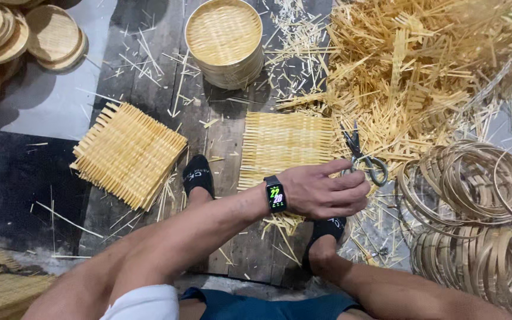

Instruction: The person sits on the floor assembling bamboo steamer baskets. They fit a woven bamboo mat into a round bamboo rim, press a wooden block mold into the center to seat the mat, trim excess strips with scissors, bend a thin bamboo hoop around the edge, and stack the finished baskets with a pile of completed ones.

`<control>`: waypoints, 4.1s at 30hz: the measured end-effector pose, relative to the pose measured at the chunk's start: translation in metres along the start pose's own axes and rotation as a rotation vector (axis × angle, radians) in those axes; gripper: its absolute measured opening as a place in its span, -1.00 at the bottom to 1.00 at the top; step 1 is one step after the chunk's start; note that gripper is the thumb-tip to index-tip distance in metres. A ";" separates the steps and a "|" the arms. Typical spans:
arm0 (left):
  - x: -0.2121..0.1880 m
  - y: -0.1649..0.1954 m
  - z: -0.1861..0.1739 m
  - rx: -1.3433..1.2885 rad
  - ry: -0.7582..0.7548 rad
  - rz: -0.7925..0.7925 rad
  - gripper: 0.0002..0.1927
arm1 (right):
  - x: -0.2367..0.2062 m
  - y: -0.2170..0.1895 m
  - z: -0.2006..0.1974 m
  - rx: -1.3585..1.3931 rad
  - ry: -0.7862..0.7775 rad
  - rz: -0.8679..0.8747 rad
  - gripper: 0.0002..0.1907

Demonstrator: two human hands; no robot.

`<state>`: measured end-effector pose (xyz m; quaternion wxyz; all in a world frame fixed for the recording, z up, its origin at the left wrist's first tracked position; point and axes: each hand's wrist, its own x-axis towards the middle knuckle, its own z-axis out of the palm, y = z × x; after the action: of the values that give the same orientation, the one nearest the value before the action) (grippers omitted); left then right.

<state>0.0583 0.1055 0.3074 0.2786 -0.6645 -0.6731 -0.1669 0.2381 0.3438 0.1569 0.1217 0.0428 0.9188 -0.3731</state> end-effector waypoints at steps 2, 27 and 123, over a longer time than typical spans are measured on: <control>-0.001 0.004 -0.005 0.027 0.029 -0.003 -0.69 | -0.004 -0.003 0.014 0.009 -0.009 -0.001 -0.89; 0.046 0.003 -0.018 -0.530 0.382 -0.834 -0.84 | 0.043 0.154 -0.359 -0.490 1.130 0.062 -0.68; -0.236 0.008 0.134 -0.172 -0.074 -2.004 -0.82 | 0.194 -0.001 0.056 0.063 0.361 0.043 -0.75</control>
<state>0.0362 -0.0033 0.0596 -0.0601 0.1857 -0.9156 -0.3515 0.0608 0.3015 0.0696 -0.0388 0.1323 0.9125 -0.3852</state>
